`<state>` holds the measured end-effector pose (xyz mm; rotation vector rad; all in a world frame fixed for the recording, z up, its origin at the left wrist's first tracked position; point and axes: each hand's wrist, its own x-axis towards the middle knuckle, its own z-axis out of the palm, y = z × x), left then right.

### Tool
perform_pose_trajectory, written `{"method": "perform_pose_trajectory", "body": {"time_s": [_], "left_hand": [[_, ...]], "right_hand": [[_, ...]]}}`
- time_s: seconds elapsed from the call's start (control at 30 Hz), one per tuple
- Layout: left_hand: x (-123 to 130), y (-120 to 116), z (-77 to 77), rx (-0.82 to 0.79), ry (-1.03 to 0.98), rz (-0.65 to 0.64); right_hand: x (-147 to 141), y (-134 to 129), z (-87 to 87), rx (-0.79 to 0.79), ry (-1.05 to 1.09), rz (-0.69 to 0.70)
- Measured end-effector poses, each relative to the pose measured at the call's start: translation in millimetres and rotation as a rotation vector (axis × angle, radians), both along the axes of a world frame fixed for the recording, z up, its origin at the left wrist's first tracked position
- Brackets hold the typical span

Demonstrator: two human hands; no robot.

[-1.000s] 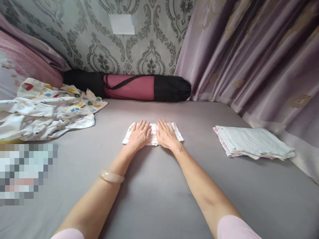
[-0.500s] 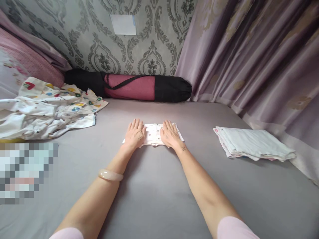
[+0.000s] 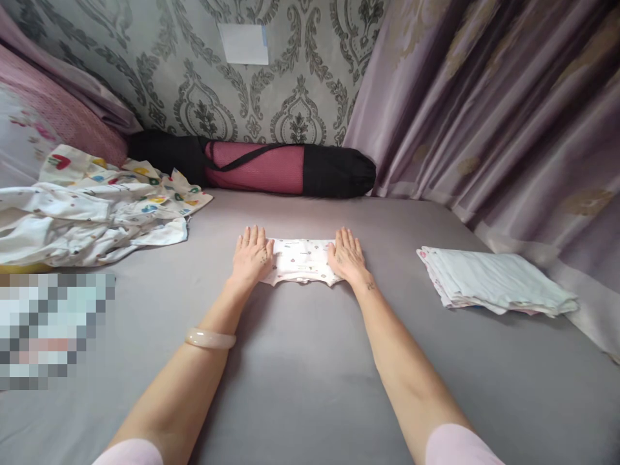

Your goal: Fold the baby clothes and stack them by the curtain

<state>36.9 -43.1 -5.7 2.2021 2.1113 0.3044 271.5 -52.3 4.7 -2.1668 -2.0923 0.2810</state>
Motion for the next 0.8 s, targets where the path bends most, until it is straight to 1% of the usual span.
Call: {"method": "perform_pose_trajectory", "body": {"time_s": [0.17,0.27,0.5,0.6,0.7,0.77,0.8], "left_hand": [[-9,4,-9.7,-0.099,-0.010,0.011],[-10,5,-11.8,-0.099,-0.013,0.016],[-8,6,-15.0,-0.085,-0.002,0.050],[-8,6,-11.4,-0.085,0.019,0.056],[-3,-1,-4.0,-0.074,0.052,0.048],[4,-10,-0.5,-0.002,0.077,0.020],[10,-15,-0.1,0.047,0.086,-0.015]], "right_hand": [[9,3,-9.2,-0.031,-0.003,-0.046],[9,4,-12.1,-0.032,0.001,-0.045],[9,6,-12.7,-0.041,0.001,-0.050],[9,7,-9.1,-0.057,-0.001,-0.056],[3,3,-0.3,-0.055,-0.007,-0.057],[-8,-6,4.6,0.033,-0.015,0.012],[-14,-11,5.6,0.092,-0.013,0.083]]}}
